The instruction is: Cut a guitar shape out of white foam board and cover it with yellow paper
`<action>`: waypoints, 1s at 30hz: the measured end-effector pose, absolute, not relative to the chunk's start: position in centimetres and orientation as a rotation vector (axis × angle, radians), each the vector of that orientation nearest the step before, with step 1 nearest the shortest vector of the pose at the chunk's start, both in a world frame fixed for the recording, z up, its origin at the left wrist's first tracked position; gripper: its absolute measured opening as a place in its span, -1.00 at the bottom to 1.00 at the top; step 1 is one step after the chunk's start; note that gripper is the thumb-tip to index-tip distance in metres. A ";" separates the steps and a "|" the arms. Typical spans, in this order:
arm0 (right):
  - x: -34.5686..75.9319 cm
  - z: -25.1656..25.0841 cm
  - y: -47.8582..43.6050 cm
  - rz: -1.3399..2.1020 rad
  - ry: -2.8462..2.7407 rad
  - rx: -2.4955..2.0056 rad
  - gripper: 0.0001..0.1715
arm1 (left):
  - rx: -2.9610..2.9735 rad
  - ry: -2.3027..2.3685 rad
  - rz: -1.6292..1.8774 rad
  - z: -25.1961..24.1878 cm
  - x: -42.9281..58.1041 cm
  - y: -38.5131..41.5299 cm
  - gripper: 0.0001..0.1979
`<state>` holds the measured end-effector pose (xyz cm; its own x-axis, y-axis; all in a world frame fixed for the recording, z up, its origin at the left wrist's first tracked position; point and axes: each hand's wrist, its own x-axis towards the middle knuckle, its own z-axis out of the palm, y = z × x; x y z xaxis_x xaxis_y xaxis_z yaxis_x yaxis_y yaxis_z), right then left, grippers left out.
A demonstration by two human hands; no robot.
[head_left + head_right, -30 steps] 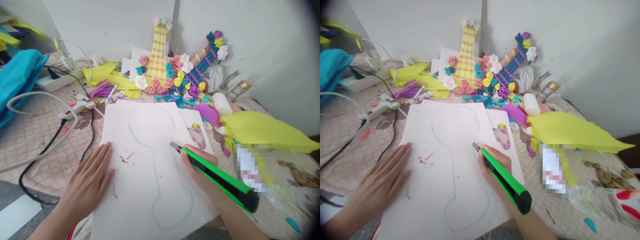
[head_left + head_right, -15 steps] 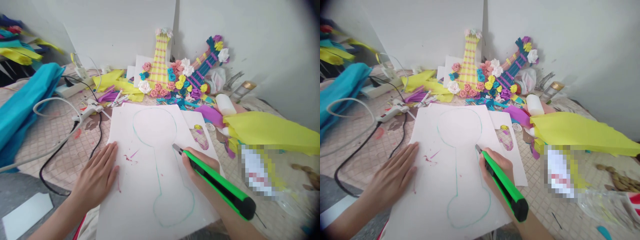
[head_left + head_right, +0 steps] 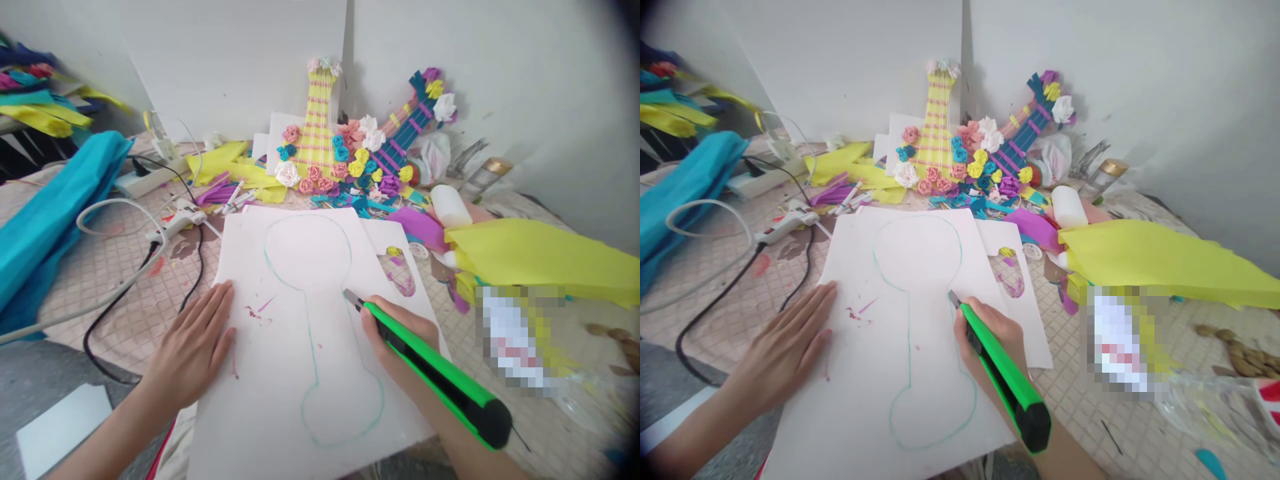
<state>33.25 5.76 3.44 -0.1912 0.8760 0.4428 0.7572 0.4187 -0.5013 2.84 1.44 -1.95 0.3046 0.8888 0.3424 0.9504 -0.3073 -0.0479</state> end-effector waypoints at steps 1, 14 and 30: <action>33.3 3.5 5.7 0.228 -1.992 -1.385 -0.78 | -2.330 -1.684 -0.368 -1.9 2.9 1.4 -0.39; 34.1 3.6 4.8 0.251 -2.054 -1.350 -0.83 | -2.322 -1.711 -0.359 -1.8 3.0 1.5 -0.39; 34.8 3.4 3.8 0.150 -2.084 -1.336 -0.91 | -2.321 -1.715 -0.315 -1.7 3.0 1.5 -0.38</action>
<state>34.76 3.77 3.36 -0.2700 0.8471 0.4577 0.7729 0.4741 -0.4217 3.03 1.46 -1.71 0.2890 0.9056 0.3103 0.9568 -0.2839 -0.0627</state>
